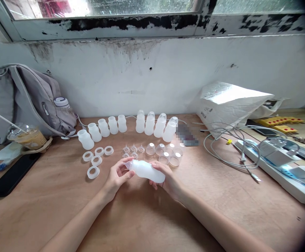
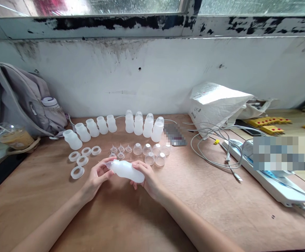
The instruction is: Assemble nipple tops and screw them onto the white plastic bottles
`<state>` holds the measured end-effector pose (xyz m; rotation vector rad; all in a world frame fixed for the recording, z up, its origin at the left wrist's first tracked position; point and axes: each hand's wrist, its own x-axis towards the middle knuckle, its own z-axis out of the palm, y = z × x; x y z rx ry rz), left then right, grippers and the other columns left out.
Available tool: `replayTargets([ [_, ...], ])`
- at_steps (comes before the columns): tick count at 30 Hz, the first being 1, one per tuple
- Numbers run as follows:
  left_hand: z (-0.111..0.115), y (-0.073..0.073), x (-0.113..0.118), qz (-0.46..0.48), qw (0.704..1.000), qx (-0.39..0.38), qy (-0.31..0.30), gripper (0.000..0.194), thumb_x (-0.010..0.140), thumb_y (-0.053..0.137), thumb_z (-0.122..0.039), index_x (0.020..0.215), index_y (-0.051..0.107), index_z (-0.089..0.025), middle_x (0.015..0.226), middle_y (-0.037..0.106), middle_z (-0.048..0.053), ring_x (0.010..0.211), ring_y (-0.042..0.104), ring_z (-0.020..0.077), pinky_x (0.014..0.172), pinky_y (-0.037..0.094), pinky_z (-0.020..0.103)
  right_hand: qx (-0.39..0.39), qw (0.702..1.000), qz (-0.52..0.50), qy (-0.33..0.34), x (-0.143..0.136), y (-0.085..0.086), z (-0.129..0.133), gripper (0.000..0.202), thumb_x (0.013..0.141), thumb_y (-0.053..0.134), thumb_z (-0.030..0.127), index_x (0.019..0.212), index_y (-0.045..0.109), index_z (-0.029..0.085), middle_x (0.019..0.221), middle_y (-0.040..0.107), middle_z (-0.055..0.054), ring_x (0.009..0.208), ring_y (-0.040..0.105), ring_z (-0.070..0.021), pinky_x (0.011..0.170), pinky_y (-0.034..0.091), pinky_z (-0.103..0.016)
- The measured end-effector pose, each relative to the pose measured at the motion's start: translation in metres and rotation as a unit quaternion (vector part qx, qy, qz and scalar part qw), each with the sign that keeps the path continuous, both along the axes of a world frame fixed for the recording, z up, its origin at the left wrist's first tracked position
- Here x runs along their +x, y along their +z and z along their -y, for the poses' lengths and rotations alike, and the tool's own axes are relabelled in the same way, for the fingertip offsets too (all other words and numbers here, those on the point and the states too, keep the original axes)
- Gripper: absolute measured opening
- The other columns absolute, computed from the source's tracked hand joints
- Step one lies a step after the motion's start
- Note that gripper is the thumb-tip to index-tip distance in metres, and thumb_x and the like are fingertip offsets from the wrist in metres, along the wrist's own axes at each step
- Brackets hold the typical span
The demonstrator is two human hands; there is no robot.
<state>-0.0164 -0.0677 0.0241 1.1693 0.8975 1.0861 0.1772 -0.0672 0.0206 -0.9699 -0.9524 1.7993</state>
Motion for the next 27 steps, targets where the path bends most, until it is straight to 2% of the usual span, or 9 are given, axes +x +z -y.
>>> replayTargets([
  [4, -0.003, -0.008, 0.001, -0.020, 0.999, -0.033, 0.020, 0.043, 0.069, 0.068, -0.034, 0.106, 0.058, -0.016, 0.104, 0.062, 0.009, 0.092, 0.056, 0.0193, 0.077, 0.044, 0.025, 0.053, 0.997, 0.049, -0.012, -0.003, 0.002, 0.001, 0.028, 0.072, 0.062, 0.038, 0.087, 0.056, 0.016, 0.073, 0.059, -0.002, 0.057, 0.056, -0.0125, 0.042, 0.044, -0.021],
  [6, -0.004, -0.008, 0.001, -0.036, 0.998, -0.048, 0.026, 0.039, 0.070, 0.066, -0.036, 0.101, 0.060, -0.014, 0.096, 0.064, 0.008, 0.084, 0.057, 0.0174, 0.073, 0.044, 0.025, 0.092, 0.991, 0.100, -0.013, -0.004, 0.003, 0.003, 0.029, 0.070, 0.064, 0.038, 0.088, 0.056, 0.017, 0.081, 0.059, -0.003, 0.063, 0.056, -0.0127, 0.044, 0.046, -0.021],
  [9, -0.003, -0.006, 0.000, -0.035, 0.997, -0.053, 0.031, 0.037, 0.069, 0.067, -0.036, 0.098, 0.061, -0.014, 0.093, 0.064, 0.007, 0.083, 0.056, 0.0172, 0.072, 0.043, 0.024, 0.137, 0.978, 0.158, -0.013, -0.005, 0.003, 0.004, 0.035, 0.065, 0.070, 0.035, 0.092, 0.056, 0.018, 0.087, 0.059, -0.003, 0.063, 0.056, -0.0118, 0.046, 0.048, -0.021],
  [11, -0.002, -0.005, 0.000, -0.024, 0.998, -0.048, 0.029, 0.036, 0.068, 0.068, -0.034, 0.098, 0.061, -0.015, 0.094, 0.064, 0.007, 0.087, 0.056, 0.0181, 0.075, 0.043, 0.024, 0.126, 0.981, 0.150, 0.006, -0.005, 0.001, 0.004, 0.037, 0.064, 0.070, 0.035, 0.093, 0.056, 0.017, 0.081, 0.060, -0.002, 0.057, 0.055, -0.0109, 0.043, 0.047, -0.021],
  [15, 0.001, -0.003, 0.000, -0.030, 0.999, -0.019, 0.019, 0.036, 0.065, 0.070, -0.030, 0.097, 0.061, -0.016, 0.094, 0.062, 0.006, 0.087, 0.055, 0.0186, 0.076, 0.043, 0.024, 0.022, 0.996, 0.053, 0.064, -0.002, -0.005, 0.003, 0.029, 0.075, 0.057, 0.040, 0.083, 0.057, 0.013, 0.061, 0.058, -0.002, 0.042, 0.052, -0.0099, 0.030, 0.037, -0.017],
  [20, 0.003, 0.000, 0.001, -0.040, 0.999, 0.032, 0.006, 0.035, 0.066, 0.070, -0.031, 0.097, 0.062, -0.016, 0.097, 0.058, 0.007, 0.089, 0.054, 0.0204, 0.074, 0.043, 0.025, -0.053, 0.995, 0.010, 0.089, 0.000, -0.006, 0.003, 0.034, 0.077, 0.050, 0.042, 0.084, 0.058, 0.010, 0.061, 0.061, -0.005, 0.036, 0.048, -0.0076, 0.025, 0.027, -0.014],
  [23, 0.004, 0.001, 0.001, -0.020, 0.999, 0.031, 0.002, 0.037, 0.067, 0.070, -0.029, 0.100, 0.061, -0.016, 0.100, 0.058, 0.007, 0.092, 0.053, 0.0212, 0.076, 0.043, 0.026, -0.035, 0.996, 0.011, 0.082, -0.002, -0.004, 0.005, 0.030, 0.078, 0.050, 0.042, 0.083, 0.055, 0.013, 0.062, 0.060, -0.004, 0.038, 0.048, -0.0080, 0.027, 0.028, -0.015],
  [27, 0.003, 0.001, 0.002, 0.028, 0.999, -0.012, 0.019, 0.042, 0.071, 0.067, -0.030, 0.110, 0.056, -0.018, 0.108, 0.058, 0.008, 0.100, 0.051, 0.0213, 0.083, 0.041, 0.027, 0.071, 0.993, 0.090, 0.013, -0.007, -0.001, 0.009, 0.027, 0.076, 0.057, 0.040, 0.089, 0.052, 0.018, 0.065, 0.058, -0.001, 0.048, 0.052, -0.0110, 0.037, 0.039, -0.019],
])
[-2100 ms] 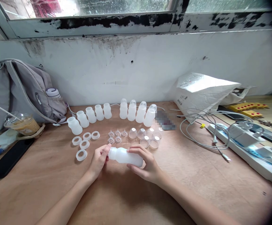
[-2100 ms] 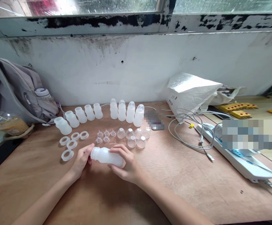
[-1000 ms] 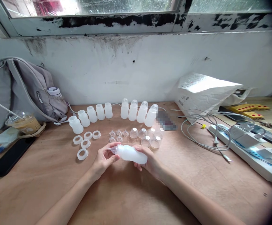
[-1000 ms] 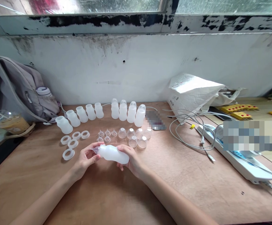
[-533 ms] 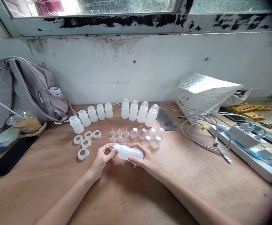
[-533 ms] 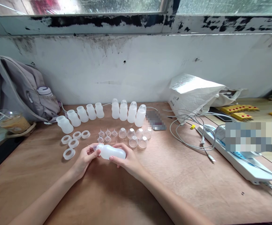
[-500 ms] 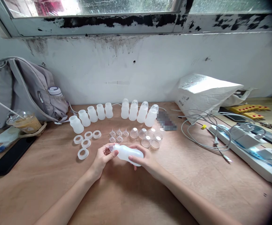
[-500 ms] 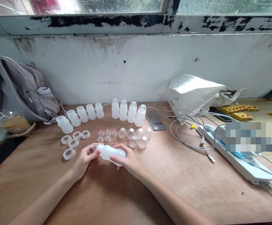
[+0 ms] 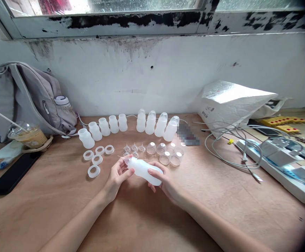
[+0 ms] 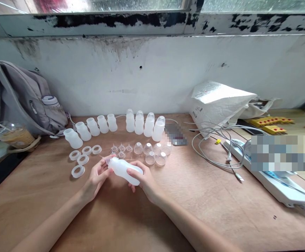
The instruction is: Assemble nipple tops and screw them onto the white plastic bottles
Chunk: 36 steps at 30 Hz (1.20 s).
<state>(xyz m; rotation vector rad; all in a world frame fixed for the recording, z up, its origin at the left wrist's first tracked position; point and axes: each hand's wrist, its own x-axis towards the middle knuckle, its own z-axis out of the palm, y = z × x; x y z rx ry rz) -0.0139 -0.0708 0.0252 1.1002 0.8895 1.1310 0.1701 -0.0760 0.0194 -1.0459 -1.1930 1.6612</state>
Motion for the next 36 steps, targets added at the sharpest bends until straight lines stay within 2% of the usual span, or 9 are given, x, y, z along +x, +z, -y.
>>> replayTargets([
  [2, -0.001, -0.001, 0.001, -0.005, 1.000, -0.025, -0.003, 0.042, 0.073, 0.064, -0.034, 0.110, 0.056, -0.015, 0.104, 0.060, 0.009, 0.098, 0.053, 0.0211, 0.083, 0.040, 0.028, 0.106, 0.989, 0.096, -0.041, -0.001, -0.001, 0.001, 0.031, 0.073, 0.062, 0.038, 0.095, 0.052, 0.019, 0.080, 0.061, -0.003, 0.060, 0.056, -0.0139, 0.047, 0.045, -0.024],
  [5, -0.003, -0.004, 0.002, -0.009, 0.999, -0.052, -0.010, 0.040, 0.075, 0.061, -0.040, 0.104, 0.060, -0.012, 0.097, 0.063, 0.010, 0.091, 0.056, 0.0213, 0.080, 0.041, 0.029, 0.279, 0.933, 0.220, -0.062, -0.001, -0.005, 0.003, 0.034, 0.072, 0.063, 0.033, 0.101, 0.052, 0.021, 0.101, 0.060, -0.007, 0.081, 0.058, -0.0186, 0.067, 0.048, -0.029],
  [8, -0.002, -0.007, 0.001, -0.001, 0.998, -0.061, 0.003, 0.037, 0.074, 0.061, -0.041, 0.097, 0.063, -0.011, 0.091, 0.065, 0.009, 0.087, 0.057, 0.0209, 0.078, 0.041, 0.029, 0.341, 0.902, 0.259, -0.047, -0.001, -0.007, 0.007, 0.035, 0.073, 0.062, 0.032, 0.104, 0.050, 0.021, 0.098, 0.061, -0.006, 0.082, 0.058, -0.0188, 0.070, 0.047, -0.030],
  [15, 0.001, -0.011, 0.003, 0.005, 0.999, -0.031, 0.017, 0.028, 0.075, 0.062, -0.036, 0.088, 0.067, -0.011, 0.083, 0.064, 0.007, 0.083, 0.055, 0.0182, 0.074, 0.040, 0.025, 0.183, 0.957, 0.223, -0.017, -0.001, 0.005, 0.013, 0.034, 0.072, 0.063, 0.039, 0.098, 0.052, 0.021, 0.081, 0.060, -0.002, 0.064, 0.056, -0.0132, 0.053, 0.045, -0.022],
  [21, 0.000, -0.015, 0.005, -0.010, 0.999, -0.035, 0.000, 0.028, 0.078, 0.059, -0.035, 0.089, 0.066, -0.011, 0.079, 0.062, 0.006, 0.078, 0.055, 0.0162, 0.072, 0.039, 0.025, 0.050, 0.991, 0.125, -0.006, -0.001, 0.003, 0.009, 0.033, 0.070, 0.065, 0.038, 0.094, 0.053, 0.019, 0.064, 0.056, 0.002, 0.045, 0.049, -0.0090, 0.035, 0.035, -0.018],
  [26, -0.003, -0.011, 0.004, 0.001, 0.999, -0.045, -0.006, 0.031, 0.077, 0.059, -0.038, 0.094, 0.063, -0.012, 0.087, 0.063, 0.007, 0.085, 0.057, 0.0186, 0.077, 0.040, 0.027, 0.031, 0.998, 0.053, -0.019, -0.008, -0.001, 0.008, 0.033, 0.073, 0.063, 0.039, 0.095, 0.051, 0.018, 0.063, 0.055, 0.003, 0.045, 0.048, -0.0081, 0.043, 0.040, -0.021],
  [30, 0.000, -0.008, 0.006, 0.033, 0.998, -0.058, -0.021, 0.040, 0.070, 0.068, -0.031, 0.105, 0.055, -0.017, 0.102, 0.061, 0.007, 0.098, 0.054, 0.0208, 0.086, 0.039, 0.029, 0.029, 1.000, -0.003, 0.004, -0.013, -0.002, 0.007, 0.034, 0.080, 0.052, 0.044, 0.102, 0.051, 0.019, 0.083, 0.059, -0.003, 0.068, 0.056, -0.0141, 0.057, 0.048, -0.026],
  [34, 0.003, -0.009, 0.009, 0.042, 0.996, -0.074, 0.036, 0.040, 0.067, 0.070, -0.028, 0.102, 0.054, -0.016, 0.100, 0.061, 0.007, 0.098, 0.054, 0.0213, 0.084, 0.041, 0.029, 0.081, 0.994, 0.055, 0.049, -0.010, 0.002, 0.004, 0.034, 0.085, 0.041, 0.046, 0.100, 0.056, 0.019, 0.087, 0.059, -0.004, 0.073, 0.056, -0.0154, 0.061, 0.048, -0.027],
  [36, 0.002, -0.008, 0.009, 0.054, 0.994, -0.068, 0.061, 0.038, 0.067, 0.071, -0.029, 0.099, 0.056, -0.015, 0.098, 0.062, 0.007, 0.096, 0.055, 0.0211, 0.082, 0.041, 0.028, 0.143, 0.980, 0.138, 0.018, -0.004, 0.002, 0.002, 0.033, 0.087, 0.040, 0.044, 0.097, 0.058, 0.018, 0.081, 0.059, -0.004, 0.066, 0.055, -0.0144, 0.057, 0.046, -0.026],
])
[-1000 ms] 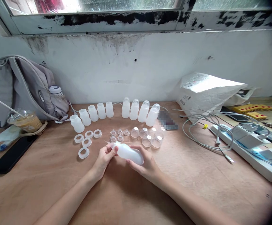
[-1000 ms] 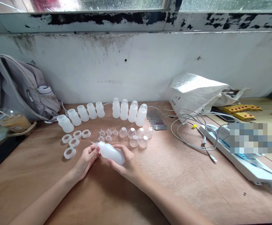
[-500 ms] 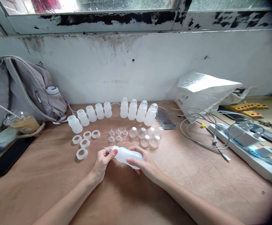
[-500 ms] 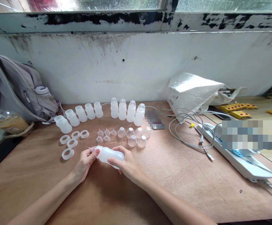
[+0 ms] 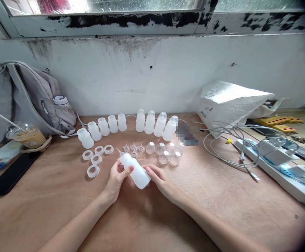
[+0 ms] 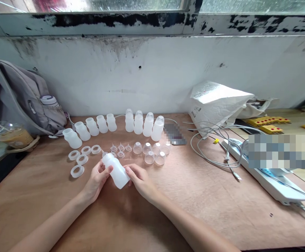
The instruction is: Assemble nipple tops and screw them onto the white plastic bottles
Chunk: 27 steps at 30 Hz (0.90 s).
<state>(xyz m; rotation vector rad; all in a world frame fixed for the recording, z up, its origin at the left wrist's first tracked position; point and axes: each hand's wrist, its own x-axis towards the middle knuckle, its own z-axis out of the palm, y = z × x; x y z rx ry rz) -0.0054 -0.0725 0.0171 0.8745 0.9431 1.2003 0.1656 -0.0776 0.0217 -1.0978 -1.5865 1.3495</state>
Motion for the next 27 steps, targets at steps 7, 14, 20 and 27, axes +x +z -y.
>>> replayTargets([
  [7, -0.004, 0.009, -0.006, -0.007, 0.998, 0.017, 0.056, 0.034, 0.069, 0.065, -0.030, 0.099, 0.057, -0.016, 0.095, 0.060, 0.005, 0.085, 0.056, 0.0186, 0.066, 0.043, 0.024, 0.267, 0.885, 0.270, -0.271, 0.032, -0.007, -0.023, 0.020, 0.083, 0.046, 0.033, 0.092, 0.055, 0.018, 0.087, 0.055, -0.008, 0.048, 0.045, -0.0111, 0.058, 0.044, -0.031],
  [14, 0.000, 0.012, -0.006, -0.110, 0.990, 0.084, 0.031, 0.026, 0.068, 0.066, -0.028, 0.089, 0.055, -0.019, 0.076, 0.052, -0.002, 0.072, 0.049, 0.0124, 0.062, 0.038, 0.020, 0.265, 0.837, 0.378, -0.293, 0.050, -0.024, -0.038, 0.039, 0.081, 0.046, 0.047, 0.101, 0.052, 0.015, 0.091, 0.054, -0.014, 0.078, 0.055, -0.0275, 0.058, 0.044, -0.037],
  [20, 0.001, 0.009, -0.005, -0.160, 0.982, 0.096, 0.007, 0.045, 0.066, 0.068, -0.030, 0.105, 0.046, -0.019, 0.093, 0.056, 0.004, 0.084, 0.052, 0.0171, 0.068, 0.040, 0.023, 0.192, 0.911, 0.270, -0.247, 0.046, -0.017, -0.034, 0.030, 0.078, 0.054, 0.042, 0.093, 0.053, 0.016, 0.089, 0.056, -0.010, 0.059, 0.055, -0.0181, 0.061, 0.047, -0.039],
  [27, 0.000, 0.015, -0.007, -0.194, 0.970, 0.088, -0.116, 0.042, 0.068, 0.064, -0.034, 0.105, 0.055, -0.016, 0.091, 0.059, 0.005, 0.087, 0.053, 0.0212, 0.074, 0.040, 0.027, 0.099, 0.976, -0.081, -0.178, 0.036, 0.003, -0.026, 0.033, 0.074, 0.062, 0.035, 0.103, 0.052, 0.023, 0.102, 0.055, -0.005, 0.065, 0.056, -0.0131, 0.056, 0.048, -0.030],
])
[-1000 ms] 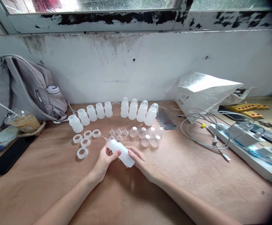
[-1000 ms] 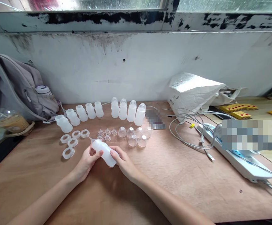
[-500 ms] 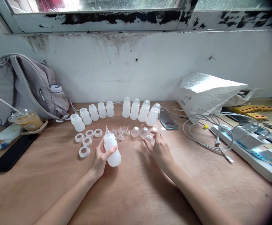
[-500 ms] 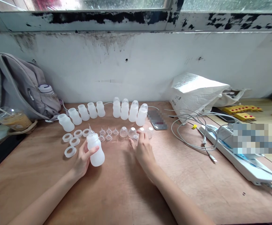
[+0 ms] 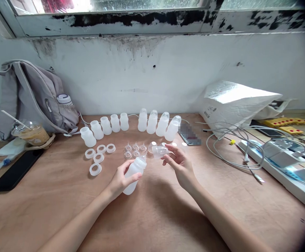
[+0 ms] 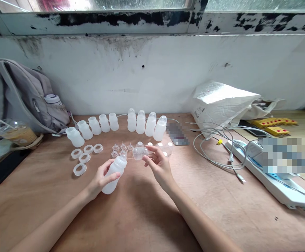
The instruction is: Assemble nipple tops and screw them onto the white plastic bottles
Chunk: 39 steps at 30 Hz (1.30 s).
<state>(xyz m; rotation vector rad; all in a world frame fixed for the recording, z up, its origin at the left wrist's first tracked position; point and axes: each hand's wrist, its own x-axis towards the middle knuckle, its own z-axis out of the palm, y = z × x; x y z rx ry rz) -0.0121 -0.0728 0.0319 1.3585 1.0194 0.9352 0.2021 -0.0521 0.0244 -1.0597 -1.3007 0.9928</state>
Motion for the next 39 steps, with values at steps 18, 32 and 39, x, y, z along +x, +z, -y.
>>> replayTargets([
  [18, -0.001, -0.011, 0.000, -0.006, 0.998, -0.030, -0.052, 0.042, 0.066, 0.068, -0.034, 0.103, 0.055, -0.018, 0.096, 0.063, 0.006, 0.089, 0.056, 0.0223, 0.074, 0.043, 0.029, -0.016, 0.992, -0.003, 0.121, 0.000, 0.002, 0.003, 0.029, 0.078, 0.060, 0.030, 0.107, 0.057, 0.026, 0.114, 0.057, -0.005, 0.104, 0.053, -0.0195, 0.087, 0.045, -0.034],
  [32, -0.002, -0.010, 0.000, 0.001, 0.997, -0.037, -0.064, 0.042, 0.066, 0.068, -0.034, 0.103, 0.056, -0.018, 0.094, 0.063, 0.006, 0.085, 0.057, 0.0213, 0.070, 0.043, 0.028, -0.031, 0.984, 0.003, 0.174, -0.002, 0.004, 0.005, 0.030, 0.078, 0.059, 0.033, 0.107, 0.056, 0.025, 0.112, 0.058, -0.006, 0.104, 0.053, -0.0202, 0.087, 0.045, -0.035],
  [39, 0.000, -0.012, 0.001, -0.008, 0.998, -0.022, -0.061, 0.041, 0.067, 0.067, -0.033, 0.103, 0.056, -0.017, 0.094, 0.064, 0.006, 0.084, 0.057, 0.0218, 0.070, 0.043, 0.029, -0.037, 0.985, 0.005, 0.169, -0.004, 0.005, 0.008, 0.027, 0.078, 0.060, 0.033, 0.103, 0.058, 0.023, 0.108, 0.059, -0.006, 0.100, 0.055, -0.0197, 0.085, 0.046, -0.035],
])
